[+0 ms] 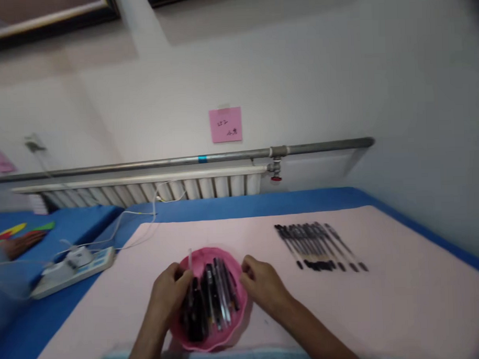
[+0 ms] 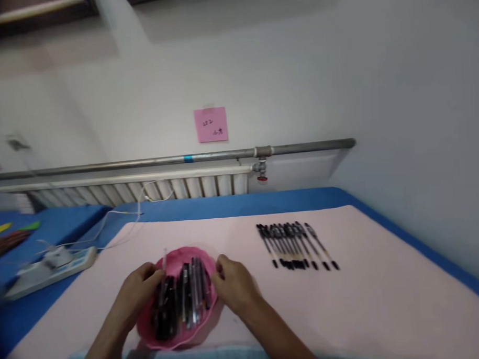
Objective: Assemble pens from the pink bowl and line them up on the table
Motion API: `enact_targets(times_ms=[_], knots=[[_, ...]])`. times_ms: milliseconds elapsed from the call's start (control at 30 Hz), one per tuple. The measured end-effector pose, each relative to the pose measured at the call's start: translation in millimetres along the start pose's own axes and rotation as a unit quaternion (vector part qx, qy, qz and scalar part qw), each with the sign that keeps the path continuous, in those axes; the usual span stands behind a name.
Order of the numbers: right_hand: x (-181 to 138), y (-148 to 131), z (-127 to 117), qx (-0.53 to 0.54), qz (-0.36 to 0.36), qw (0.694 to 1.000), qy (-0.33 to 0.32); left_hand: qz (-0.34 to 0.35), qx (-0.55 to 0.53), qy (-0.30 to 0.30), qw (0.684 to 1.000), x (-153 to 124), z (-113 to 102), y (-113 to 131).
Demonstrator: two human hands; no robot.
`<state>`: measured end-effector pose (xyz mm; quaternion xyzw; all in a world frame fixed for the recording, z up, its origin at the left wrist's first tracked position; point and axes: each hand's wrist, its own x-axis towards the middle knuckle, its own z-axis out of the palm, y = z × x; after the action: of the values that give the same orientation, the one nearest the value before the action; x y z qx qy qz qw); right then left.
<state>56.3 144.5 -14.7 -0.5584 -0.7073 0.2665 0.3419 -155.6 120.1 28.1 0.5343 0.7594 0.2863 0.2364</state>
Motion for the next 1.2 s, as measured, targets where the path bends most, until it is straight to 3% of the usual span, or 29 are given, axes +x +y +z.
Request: enact_targets(times_ms=[133, 300, 367, 467, 567, 767, 900, 1033, 1200], knots=[[3.9, 0.1, 0.4, 0.007, -0.002, 1.0, -0.025, -0.005, -0.109, 0.066, 0.992, 0.8, -5.8, -2.4], [0.5, -7.2, -4.5, -0.02, 0.005, 0.999, -0.03, -0.027, -0.161, 0.032, 0.986, 1.2, -1.0, -3.3], [-1.1, -9.9, -5.8, -0.043, -0.023, 0.999, -0.011, -0.035, -0.145, 0.016, 0.989, 2.4, 1.6, -4.3], [-3.0, -13.0, -5.8, -0.054, -0.129, 0.99, 0.023, -0.035, -0.105, 0.006, 0.994, 4.3, 5.3, -5.5], [-4.7, -15.1, -3.4, -0.049, -0.195, 0.979, 0.022, -0.032, -0.05, -0.008, 0.998, 4.7, 11.7, -3.5], [-6.4, -15.1, 0.9, -0.05, -0.194, 0.98, -0.004, -0.015, 0.105, -0.039, 0.994, 0.7, 34.6, 7.9], [-6.0, -15.3, 0.9, -0.063, -0.199, 0.978, -0.006, -0.001, 0.161, -0.05, 0.986, 1.0, 38.5, 8.4], [-6.1, -16.1, 1.3, -0.067, -0.203, 0.977, 0.001, 0.007, 0.161, -0.056, 0.985, 4.5, 36.8, 5.4], [-6.8, -16.4, 0.2, -0.06, -0.202, 0.978, 0.001, 0.004, 0.079, -0.04, 0.996, 9.7, 37.0, 2.5]])
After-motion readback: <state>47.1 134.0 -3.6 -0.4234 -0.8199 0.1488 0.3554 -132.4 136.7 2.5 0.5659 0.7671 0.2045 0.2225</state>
